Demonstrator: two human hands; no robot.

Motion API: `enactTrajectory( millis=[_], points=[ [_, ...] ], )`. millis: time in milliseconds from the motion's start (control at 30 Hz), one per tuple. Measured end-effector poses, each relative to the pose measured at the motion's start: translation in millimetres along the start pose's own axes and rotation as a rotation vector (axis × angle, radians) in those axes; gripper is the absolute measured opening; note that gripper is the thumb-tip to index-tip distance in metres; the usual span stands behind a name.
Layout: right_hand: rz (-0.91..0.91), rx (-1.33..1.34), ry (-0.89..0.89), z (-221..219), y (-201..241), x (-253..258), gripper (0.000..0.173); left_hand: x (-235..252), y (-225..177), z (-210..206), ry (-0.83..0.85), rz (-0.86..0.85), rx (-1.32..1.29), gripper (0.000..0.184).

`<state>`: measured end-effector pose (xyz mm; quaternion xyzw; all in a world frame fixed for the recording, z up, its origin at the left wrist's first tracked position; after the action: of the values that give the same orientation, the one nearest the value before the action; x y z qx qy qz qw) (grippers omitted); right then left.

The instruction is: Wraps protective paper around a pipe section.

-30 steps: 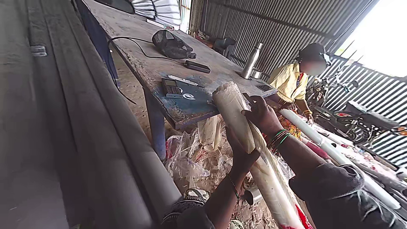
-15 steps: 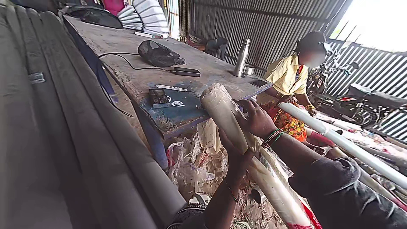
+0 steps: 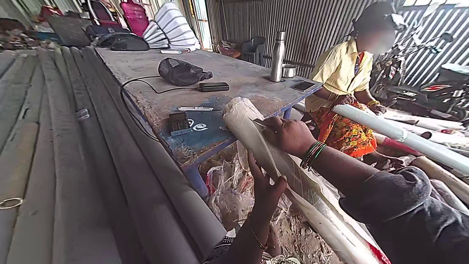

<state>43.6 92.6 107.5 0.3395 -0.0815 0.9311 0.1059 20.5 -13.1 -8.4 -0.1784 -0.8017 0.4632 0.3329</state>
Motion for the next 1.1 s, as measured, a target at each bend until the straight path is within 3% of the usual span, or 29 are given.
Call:
enactTrajectory(
  millis=[500, 667, 867, 1000, 1100],
  points=[
    [0.004, 0.183, 0.056, -1.0, -17.8, 4.6, 0.029, -0.7, 3.0, 6.4, 0.049, -0.066, 0.066, 0.118],
    [-0.117, 0.197, 0.067, 2.0, -8.8, -2.6, 0.029, -1.6, -2.1, -0.5, 0.008, 0.01, 0.144, 0.12],
    [-0.226, 0.157, 0.068, -2.5, -0.1, -8.0, 0.034, 5.3, -5.5, 3.7, -0.098, -0.075, 0.215, 0.139],
    [-0.229, 0.152, 0.001, -3.2, 0.7, -10.7, 0.034, 33.6, -30.0, 17.7, -0.211, -0.238, 0.364, 0.112],
    [-0.223, 0.163, 0.019, -2.1, -1.5, -9.8, 0.034, 66.2, -46.2, 24.5, -0.243, -0.254, 0.543, 0.1]
  ],
)
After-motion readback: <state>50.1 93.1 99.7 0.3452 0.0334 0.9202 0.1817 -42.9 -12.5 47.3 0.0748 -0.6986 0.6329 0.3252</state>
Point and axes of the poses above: each hand's wrist, its own x-axis towards the middle knuckle, its own z-axis out of the back of the hand, y = z × x, the point moved 5 cm from there along x, towards the middle knuckle, and after that the axes turned 1 degree about -z, right-handed, at the moved point
